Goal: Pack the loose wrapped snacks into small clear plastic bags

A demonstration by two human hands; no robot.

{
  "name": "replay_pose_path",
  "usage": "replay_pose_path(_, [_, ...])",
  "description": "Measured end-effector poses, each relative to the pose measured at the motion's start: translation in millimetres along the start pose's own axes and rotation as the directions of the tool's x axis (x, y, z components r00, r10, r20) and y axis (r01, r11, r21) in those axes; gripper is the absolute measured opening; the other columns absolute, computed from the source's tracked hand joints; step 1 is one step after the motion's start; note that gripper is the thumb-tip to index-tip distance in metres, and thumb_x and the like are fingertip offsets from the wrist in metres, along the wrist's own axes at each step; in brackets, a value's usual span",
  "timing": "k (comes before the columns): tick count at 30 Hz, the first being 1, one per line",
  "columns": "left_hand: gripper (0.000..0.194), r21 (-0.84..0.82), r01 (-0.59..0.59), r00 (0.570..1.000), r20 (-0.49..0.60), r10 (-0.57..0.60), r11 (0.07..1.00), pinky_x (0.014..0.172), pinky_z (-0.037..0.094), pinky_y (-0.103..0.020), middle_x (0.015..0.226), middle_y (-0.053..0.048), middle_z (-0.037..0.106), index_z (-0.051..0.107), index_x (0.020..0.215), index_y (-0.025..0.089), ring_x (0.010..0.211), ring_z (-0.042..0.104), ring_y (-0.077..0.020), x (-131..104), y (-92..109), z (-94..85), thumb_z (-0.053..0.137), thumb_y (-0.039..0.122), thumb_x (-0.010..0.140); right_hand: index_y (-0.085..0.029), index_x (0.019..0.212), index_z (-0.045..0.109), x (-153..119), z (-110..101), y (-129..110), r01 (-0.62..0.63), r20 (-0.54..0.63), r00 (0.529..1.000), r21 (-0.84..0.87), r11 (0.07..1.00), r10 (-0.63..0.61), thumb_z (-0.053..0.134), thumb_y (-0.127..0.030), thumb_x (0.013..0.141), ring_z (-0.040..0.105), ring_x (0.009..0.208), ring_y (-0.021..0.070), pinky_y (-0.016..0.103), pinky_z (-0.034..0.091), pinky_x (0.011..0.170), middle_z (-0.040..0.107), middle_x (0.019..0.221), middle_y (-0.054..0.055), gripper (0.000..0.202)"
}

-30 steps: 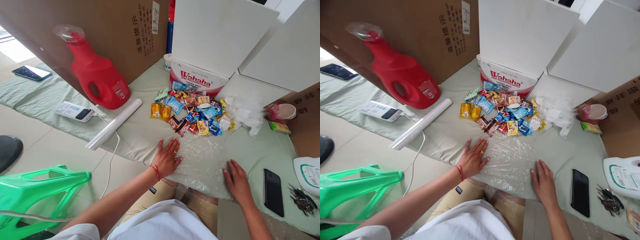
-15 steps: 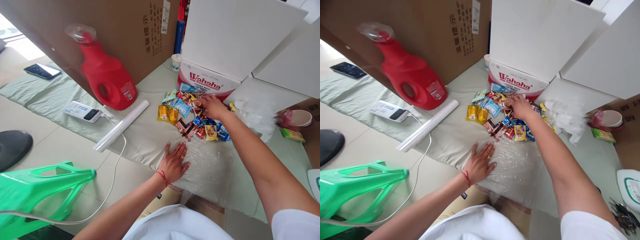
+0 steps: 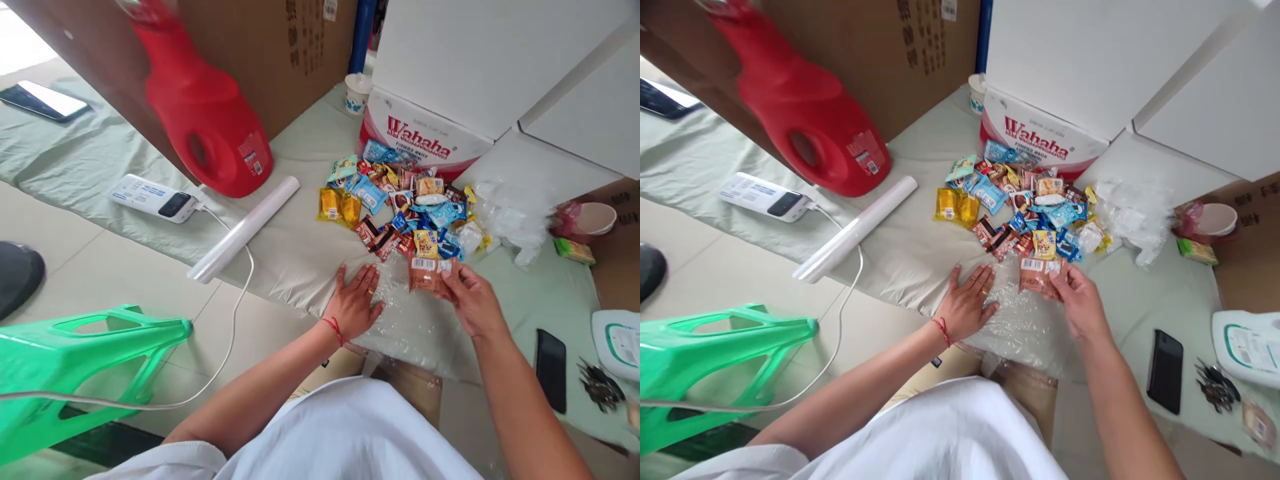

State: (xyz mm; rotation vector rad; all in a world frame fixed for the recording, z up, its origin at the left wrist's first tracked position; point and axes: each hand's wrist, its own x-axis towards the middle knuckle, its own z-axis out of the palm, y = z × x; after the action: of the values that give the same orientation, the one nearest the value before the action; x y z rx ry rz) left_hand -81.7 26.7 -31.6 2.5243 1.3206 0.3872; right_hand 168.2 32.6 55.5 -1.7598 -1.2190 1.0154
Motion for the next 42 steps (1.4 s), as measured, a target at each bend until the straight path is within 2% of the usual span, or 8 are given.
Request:
replay_pose_path(4, [0.069, -0.012, 0.007, 1.0, -0.005, -0.007, 1.0, 0.125, 0.007, -0.069, 0.166, -0.016, 0.034, 0.033, 0.161, 0.015, 0.155, 0.03, -0.0352, 0.6, 1.2, 0.0, 0.034, 0.052, 0.104, -0.025, 0.124, 0.058, -53.7, 18.7, 44.8, -0.135, -0.002, 0.991, -0.108, 0.985, 0.136, 0.061, -0.07, 0.087, 0.069, 0.085, 0.0267, 0.038, 0.058, 0.065, 0.07, 0.109, 0.011, 0.058])
replay_pose_path(8, [0.068, 0.0, -0.004, 1.0, -0.014, 0.004, 1.0, 0.126, 0.006, -0.068, 0.167, -0.015, 0.032, 0.034, 0.161, 0.015, 0.155, 0.031, -0.034, 0.4, 2.6, 0.2, 0.035, 0.052, 0.104, -0.023, 0.138, 0.057, -67.2, 16.3, 51.8, 0.069, -0.099, 0.979, -0.667, 0.742, -0.18, 0.054, -0.063, 0.093, 0.061, 0.112, 0.0357, 0.053, 0.055, 0.088, 0.061, 0.124, 0.017, 0.06])
replay_pose_path(14, [0.066, 0.023, 0.006, 0.999, -0.039, -0.005, 1.0, 0.126, 0.009, -0.065, 0.165, -0.015, 0.036, 0.036, 0.16, 0.017, 0.154, 0.033, -0.0342, -0.1, 3.5, 0.4, 0.037, 0.051, 0.103, -0.025, 0.148, 0.051, -54.9, 14.4, 46.5, 0.539, 0.415, 0.842, -0.665, 0.517, -0.343, 0.064, -0.042, 0.092, 0.043, 0.133, 0.0369, 0.057, 0.041, 0.111, 0.056, 0.139, 0.013, 0.061])
replay_pose_path(23, [0.067, 0.017, 0.004, 1.0, -0.023, -0.004, 1.0, 0.126, 0.005, -0.066, 0.166, -0.015, 0.035, 0.033, 0.162, 0.019, 0.153, 0.034, -0.0336, 1.9, 3.6, 0.3, 0.037, 0.052, 0.103, -0.019, 0.135, 0.061, -26.2, -22.0, 65.3, 0.27, -0.027, 0.916, -0.696, 0.665, -0.401, 0.063, -0.061, 0.088, 0.055, 0.109, 0.0342, 0.052, 0.046, 0.099, 0.064, 0.114, 0.016, 0.062])
replay_pose_path(29, [0.066, 0.015, 0.007, 1.0, -0.014, -0.006, 1.0, 0.127, 0.003, -0.065, 0.166, -0.014, 0.033, 0.034, 0.161, 0.019, 0.154, 0.033, -0.0326, 2.2, 2.6, 2.0, 0.035, 0.052, 0.104, -0.013, 0.127, 0.066, 27.5, -65.3, 70.2, -0.002, -0.242, 0.91, -0.815, 0.579, -0.337, 0.061, -0.064, 0.085, 0.05, 0.115, 0.0389, 0.056, 0.042, 0.102, 0.061, 0.118, 0.022, 0.067])
replay_pose_path(32, [0.067, 0.015, 0.004, 1.0, -0.009, -0.004, 1.0, 0.127, 0.003, -0.065, 0.167, -0.014, 0.033, 0.034, 0.161, 0.018, 0.154, 0.033, -0.0325, 2.1, 2.1, 2.5, 0.034, 0.053, 0.104, -0.017, 0.129, 0.065, 50.9, -44.0, 46.0, 0.046, -0.194, 0.916, -0.819, 0.572, -0.351, 0.051, -0.062, 0.093, 0.051, 0.118, 0.0377, 0.053, 0.044, 0.099, 0.061, 0.122, 0.021, 0.059])
replay_pose_path(37, [0.067, 0.037, 0.008, 1.0, 0.001, -0.008, 0.999, 0.127, 0.003, -0.064, 0.167, -0.014, 0.031, 0.034, 0.161, 0.018, 0.155, 0.032, -0.0315, 2.2, 2.0, 2.4, 0.033, 0.052, 0.104, -0.016, 0.119, 0.069, 95.3, 13.3, 7.3, -0.085, -0.143, 0.988, -0.819, 0.567, -0.059, 0.053, -0.056, 0.095, 0.06, 0.11, 0.0366, 0.05, 0.049, 0.09, 0.07, 0.108, 0.021, 0.049])
replay_pose_path(42, [0.068, 0.075, 0.005, 1.0, 0.011, -0.006, 0.997, 0.127, 0.008, -0.065, 0.168, -0.012, 0.031, 0.033, 0.161, 0.017, 0.155, 0.031, -0.0306, 1.4, 2.4, 2.1, 0.03, 0.055, 0.104, -0.016, 0.114, 0.071, 126.2, 13.6, 4.0, -0.148, -0.165, 0.986, -0.754, 0.64, 0.033, 0.071, -0.042, 0.082, 0.066, 0.098, 0.0313, 0.042, 0.052, 0.086, 0.072, 0.104, 0.016, 0.041])
